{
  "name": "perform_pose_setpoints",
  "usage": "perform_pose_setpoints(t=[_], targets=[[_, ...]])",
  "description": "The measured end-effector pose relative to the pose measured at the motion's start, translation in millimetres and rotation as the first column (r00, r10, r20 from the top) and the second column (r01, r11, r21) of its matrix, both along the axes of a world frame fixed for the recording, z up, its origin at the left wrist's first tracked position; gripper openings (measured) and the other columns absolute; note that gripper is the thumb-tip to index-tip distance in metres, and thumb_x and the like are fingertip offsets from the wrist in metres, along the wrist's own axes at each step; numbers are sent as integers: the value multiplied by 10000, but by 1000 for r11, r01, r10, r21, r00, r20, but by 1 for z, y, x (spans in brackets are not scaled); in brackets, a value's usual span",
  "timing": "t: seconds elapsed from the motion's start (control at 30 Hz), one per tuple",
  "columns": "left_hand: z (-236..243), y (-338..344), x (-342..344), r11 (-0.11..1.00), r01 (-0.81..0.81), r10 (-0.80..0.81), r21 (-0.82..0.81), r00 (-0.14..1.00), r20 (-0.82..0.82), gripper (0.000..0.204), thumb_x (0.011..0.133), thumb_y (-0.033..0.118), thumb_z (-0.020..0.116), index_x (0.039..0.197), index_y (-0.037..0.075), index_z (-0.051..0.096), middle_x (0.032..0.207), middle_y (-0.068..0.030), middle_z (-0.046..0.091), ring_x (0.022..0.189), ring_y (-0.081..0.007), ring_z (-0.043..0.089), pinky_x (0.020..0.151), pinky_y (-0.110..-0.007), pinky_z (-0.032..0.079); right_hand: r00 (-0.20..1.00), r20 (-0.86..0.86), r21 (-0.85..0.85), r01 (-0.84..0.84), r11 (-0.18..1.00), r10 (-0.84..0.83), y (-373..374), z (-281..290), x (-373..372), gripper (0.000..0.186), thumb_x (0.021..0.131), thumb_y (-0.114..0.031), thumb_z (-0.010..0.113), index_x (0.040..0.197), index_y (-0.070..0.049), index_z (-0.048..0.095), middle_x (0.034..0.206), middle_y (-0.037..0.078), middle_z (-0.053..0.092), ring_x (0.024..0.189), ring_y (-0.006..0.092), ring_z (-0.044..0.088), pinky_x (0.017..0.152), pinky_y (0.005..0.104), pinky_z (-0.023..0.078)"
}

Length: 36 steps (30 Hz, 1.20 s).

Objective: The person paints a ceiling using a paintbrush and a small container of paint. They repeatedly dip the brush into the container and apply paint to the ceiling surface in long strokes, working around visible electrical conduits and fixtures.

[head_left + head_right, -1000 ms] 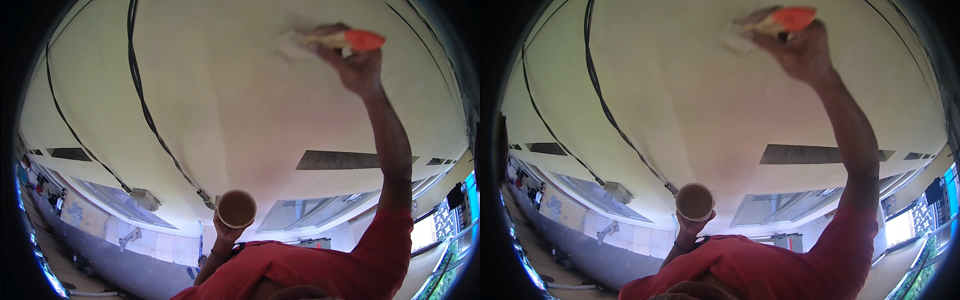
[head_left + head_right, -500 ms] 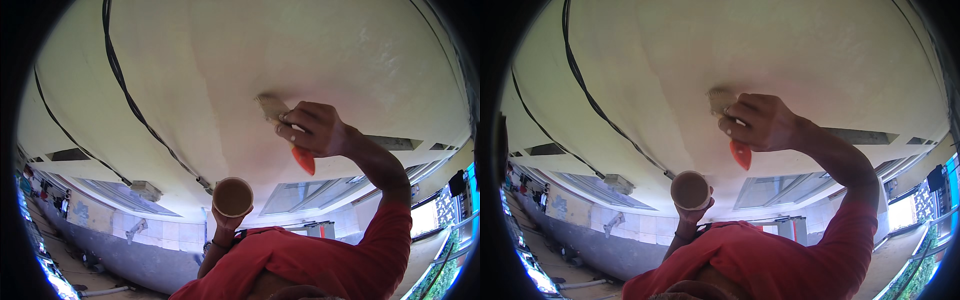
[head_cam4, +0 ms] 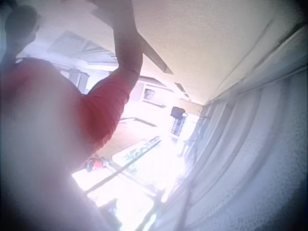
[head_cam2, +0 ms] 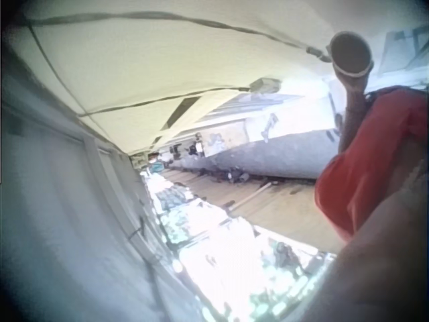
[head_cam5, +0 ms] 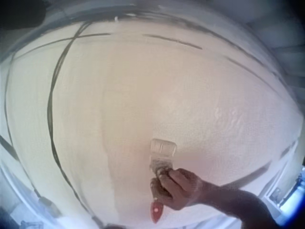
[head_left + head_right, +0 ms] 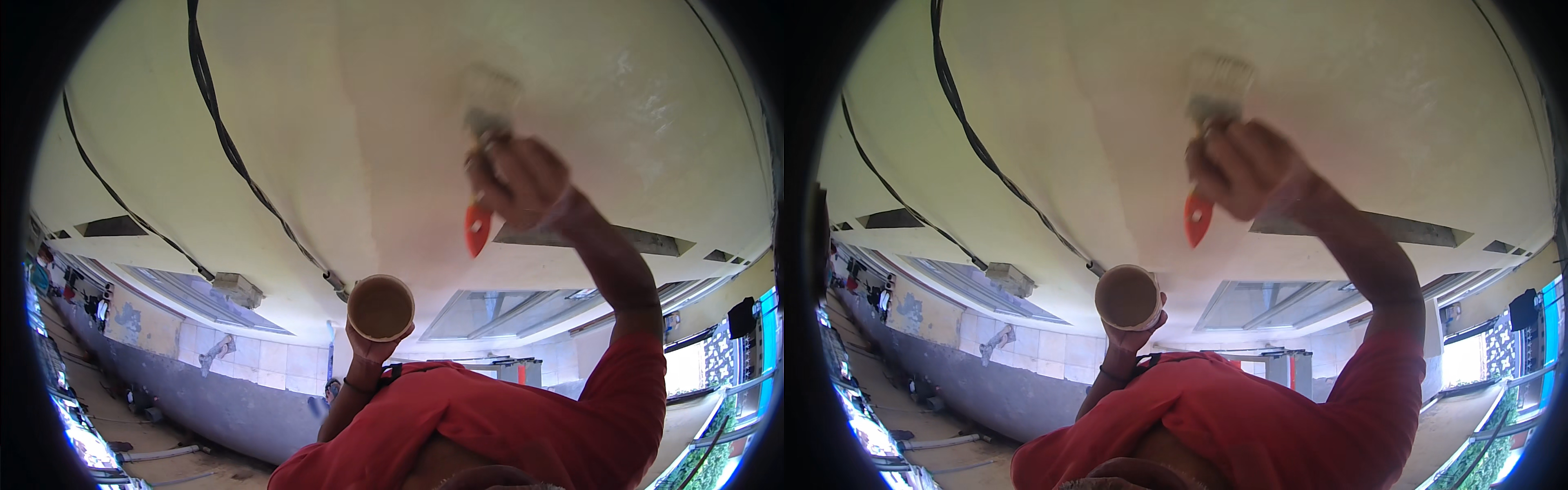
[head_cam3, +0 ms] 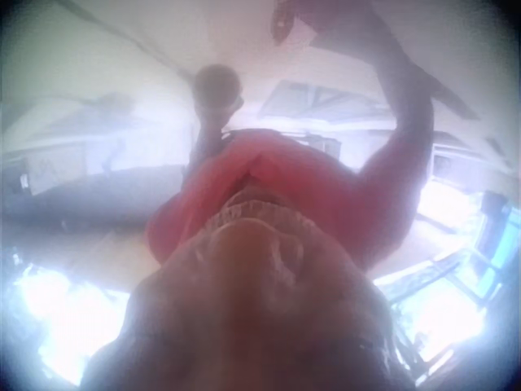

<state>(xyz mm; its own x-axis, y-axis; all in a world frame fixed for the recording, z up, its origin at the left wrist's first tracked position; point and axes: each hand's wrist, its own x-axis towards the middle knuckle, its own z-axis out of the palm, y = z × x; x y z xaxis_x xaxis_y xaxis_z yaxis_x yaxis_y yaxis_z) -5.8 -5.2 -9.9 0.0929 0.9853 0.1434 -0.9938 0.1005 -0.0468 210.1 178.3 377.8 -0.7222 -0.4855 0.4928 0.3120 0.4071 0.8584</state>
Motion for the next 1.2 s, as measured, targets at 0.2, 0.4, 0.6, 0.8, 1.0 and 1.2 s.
perform_pose_setpoints(t=[0.2,0.4,0.6,0.8,1.0,1.2], targets=[[26,-2,4,992,-61,50,-110,994,-97,672,1039,656,550,1535,204,587,1520,-117,603,1351,-433,548,923,-606,502,920,315,-615,10,789,234,-26,-41,-22,248,769,-181,823,959,-86,697,949,63,666,882,222,684,707,343,642],[-13,4,-6,999,-1,-2,52,999,51,702,1055,621,552,1639,234,516,1669,-127,518,1536,-446,492,1078,-768,499,895,-339,-700,-445,558,288,13,119,-16,191,972,-165,880,1137,-102,807,979,6,826,750,66,723,655,256,582],[-14,0,-6,999,-26,25,27,998,50,688,1066,609,540,1638,227,521,1666,-132,522,1546,-447,482,1087,-775,491,949,-232,13,-218,976,215,7,167,-21,268,839,-34,863,1093,-75,789,968,34,750,766,144,694,615,288,561],[22,-5,-1,975,-126,100,-184,985,-142,680,1025,670,528,1515,206,606,1463,-128,647,1306,-448,589,861,-589,501,942,304,-170,-92,981,141,-22,12,-53,189,808,-225,772,949,-113,714,1024,87,717,891,211,716,729,313,631],[-1,0,-6,999,-14,14,-47,1000,-19,666,1047,651,493,1552,230,596,1574,-118,598,1405,-413,591,995,-689,504,945,-65,-655,-282,701,319,5,69,-33,238,825,-43,877,1023,-77,749,1037,55,779,838,183,759,710,328,635],[7,0,-3,998,-16,14,-59,999,-42,664,1036,650,508,1536,224,604,1534,-115,620,1371,-413,594,961,-659,508,747,-539,-217,-569,793,389,4,149,23,271,882,73,883,1118,-29,794,1109,136,792,941,230,802,755,330,691]])
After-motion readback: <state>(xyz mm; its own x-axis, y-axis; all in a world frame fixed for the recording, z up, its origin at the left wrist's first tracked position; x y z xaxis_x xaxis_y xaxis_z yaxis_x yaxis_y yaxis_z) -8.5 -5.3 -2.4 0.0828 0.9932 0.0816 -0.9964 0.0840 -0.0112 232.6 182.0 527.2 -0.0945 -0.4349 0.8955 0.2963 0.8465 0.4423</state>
